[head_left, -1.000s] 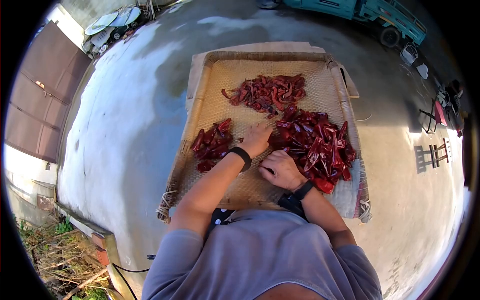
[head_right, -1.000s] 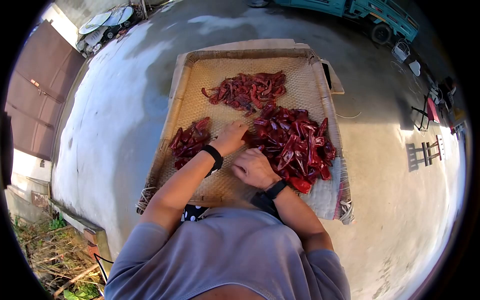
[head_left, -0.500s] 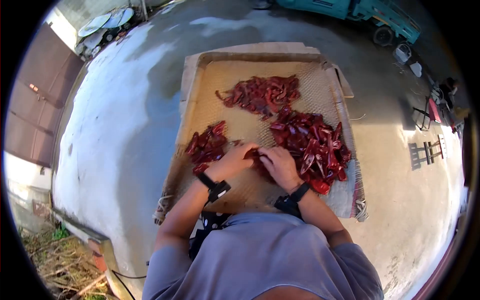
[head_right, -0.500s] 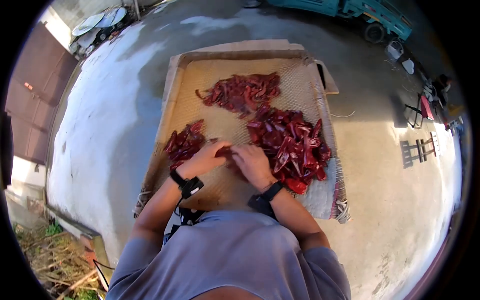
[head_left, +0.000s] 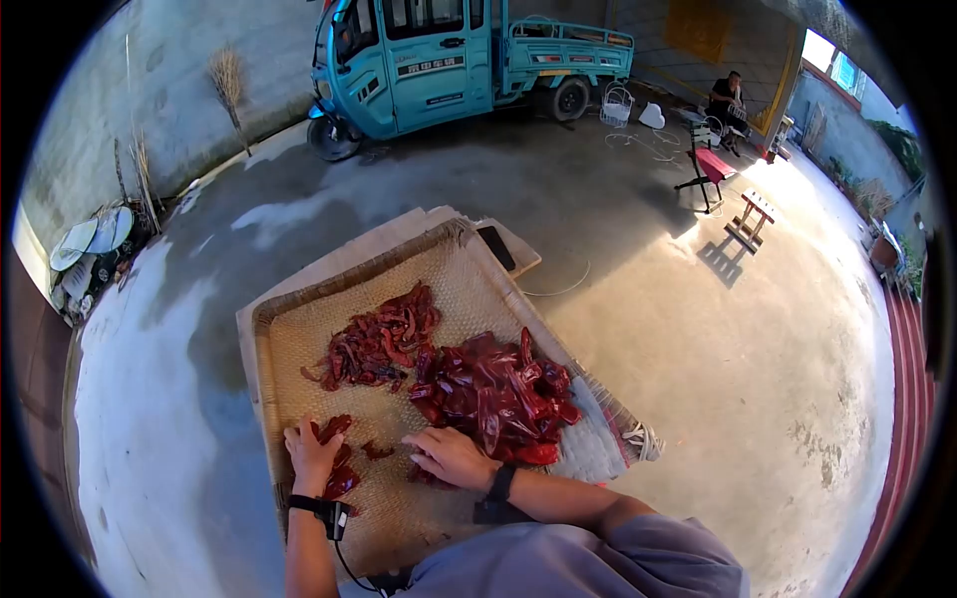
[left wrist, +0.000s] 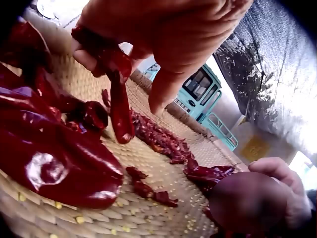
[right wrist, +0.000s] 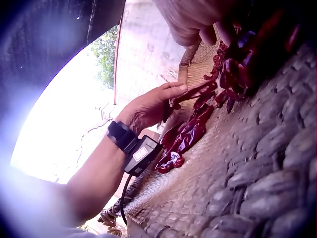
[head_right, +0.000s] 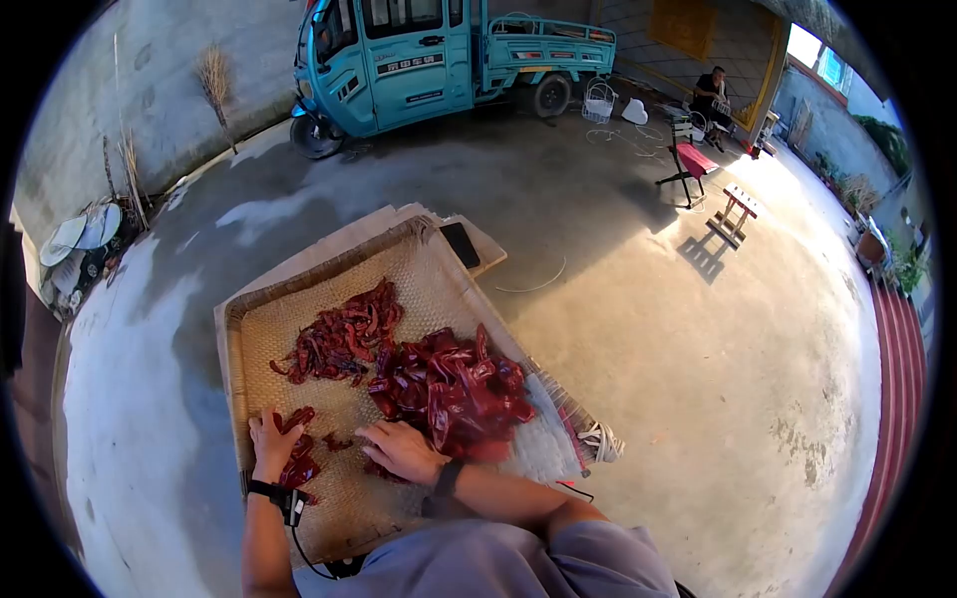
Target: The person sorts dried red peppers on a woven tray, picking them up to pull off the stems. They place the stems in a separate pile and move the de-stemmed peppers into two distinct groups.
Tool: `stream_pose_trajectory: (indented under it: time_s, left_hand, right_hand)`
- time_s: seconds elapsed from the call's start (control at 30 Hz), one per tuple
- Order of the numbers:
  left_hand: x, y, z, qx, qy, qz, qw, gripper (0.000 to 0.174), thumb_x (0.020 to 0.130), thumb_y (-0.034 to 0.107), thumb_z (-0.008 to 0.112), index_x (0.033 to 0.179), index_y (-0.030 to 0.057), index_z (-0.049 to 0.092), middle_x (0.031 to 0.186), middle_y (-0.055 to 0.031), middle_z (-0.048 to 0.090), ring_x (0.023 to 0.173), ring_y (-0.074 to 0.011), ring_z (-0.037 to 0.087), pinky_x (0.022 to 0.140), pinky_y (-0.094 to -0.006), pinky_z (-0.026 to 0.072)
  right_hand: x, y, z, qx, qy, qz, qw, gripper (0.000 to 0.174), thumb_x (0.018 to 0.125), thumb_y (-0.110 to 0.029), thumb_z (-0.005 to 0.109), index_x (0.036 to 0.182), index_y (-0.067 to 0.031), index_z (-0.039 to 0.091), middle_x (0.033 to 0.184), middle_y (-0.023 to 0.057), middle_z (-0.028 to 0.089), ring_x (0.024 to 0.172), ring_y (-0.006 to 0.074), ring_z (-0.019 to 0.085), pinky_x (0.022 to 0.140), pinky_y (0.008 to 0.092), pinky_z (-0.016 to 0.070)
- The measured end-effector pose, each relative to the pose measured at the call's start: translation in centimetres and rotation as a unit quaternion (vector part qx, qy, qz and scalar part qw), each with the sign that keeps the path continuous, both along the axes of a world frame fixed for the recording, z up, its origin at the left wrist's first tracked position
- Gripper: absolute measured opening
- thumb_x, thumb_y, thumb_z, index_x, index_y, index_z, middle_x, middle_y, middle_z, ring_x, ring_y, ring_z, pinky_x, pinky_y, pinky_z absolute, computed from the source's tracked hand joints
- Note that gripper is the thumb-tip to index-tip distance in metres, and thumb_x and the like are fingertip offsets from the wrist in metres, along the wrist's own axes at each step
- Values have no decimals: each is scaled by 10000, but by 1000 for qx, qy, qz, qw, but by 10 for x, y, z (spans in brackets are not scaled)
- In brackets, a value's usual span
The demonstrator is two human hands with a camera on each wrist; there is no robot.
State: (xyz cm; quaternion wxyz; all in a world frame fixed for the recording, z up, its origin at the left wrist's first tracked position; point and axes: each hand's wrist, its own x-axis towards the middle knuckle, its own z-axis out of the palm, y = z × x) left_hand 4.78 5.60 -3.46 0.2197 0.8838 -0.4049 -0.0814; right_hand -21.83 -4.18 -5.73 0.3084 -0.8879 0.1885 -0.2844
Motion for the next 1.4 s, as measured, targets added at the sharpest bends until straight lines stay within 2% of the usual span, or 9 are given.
stream_pose_trajectory:
  time_s: [0.23,0.37,0.53,0.63,0.9,1.03,1.1,1.17,1.4]
  left_hand:
    - [-1,-6,-25,-17,-296,72,952,687,788,218,784,1377,56,471,1364,-259,409,1243,-452,402,996,-543,395]
    - [-28,-29,-11,0,-67,-149,987,665,759,178,773,1360,66,510,1382,-200,468,1260,-426,426,1007,-535,391]
    - [-79,-81,-29,-91,98,-410,902,706,810,121,708,1462,132,437,1482,-169,398,1325,-438,387,1106,-496,362]
    - [-97,-103,-38,-40,114,-446,887,735,817,103,695,1492,163,409,1515,-160,364,1358,-449,350,1124,-492,347]
    - [-100,-98,-48,-186,109,-332,918,309,764,66,746,1047,72,625,1092,-151,597,1027,-378,567,869,-466,493]
    - [-99,-74,0,-199,252,-190,928,286,863,130,719,1110,32,612,960,-191,656,866,-328,633,772,-384,501]
    - [-96,-62,20,-168,437,-84,879,343,848,174,752,1105,1,606,865,-92,687,758,-152,622,706,-319,494]
    - [-87,-50,27,-151,440,-67,883,317,871,143,741,1125,13,603,930,-27,665,787,-83,582,702,-253,471]
    - [-33,-10,21,-123,168,-52,977,396,777,111,760,1127,-16,624,1024,-228,660,933,-367,653,817,-423,516]
  right_hand:
    - [-1,-2,0,-2,-23,1,1000,324,918,-183,636,1226,-100,582,1041,112,612,957,304,620,820,415,504]
    - [-3,1,17,-10,-72,-5,997,280,891,-155,665,1164,-101,629,1024,100,637,934,296,638,799,399,524]
    - [-8,3,37,-51,-158,-28,986,257,862,-110,691,1117,-94,662,1016,94,664,910,291,650,792,391,531]
    - [-10,3,39,-56,-184,-41,980,264,857,-98,692,1119,-92,660,986,94,658,878,294,649,776,387,533]
    - [-9,-1,33,-29,-156,-49,986,227,867,-99,680,1094,-93,669,933,95,652,834,300,646,737,385,532]
    - [-7,1,36,-17,-153,-42,987,227,871,-76,669,1098,-87,664,953,106,662,852,309,652,757,380,538]
    - [-5,1,39,14,-176,-53,983,237,859,27,638,1086,-37,651,995,148,655,882,323,659,788,370,543]
    - [-4,2,41,61,-173,-68,981,242,869,15,638,1104,-44,637,1041,164,651,940,344,661,819,394,549]
    - [-1,1,31,78,-150,-77,983,238,875,25,631,1100,-50,637,1040,149,651,922,327,667,782,369,550]
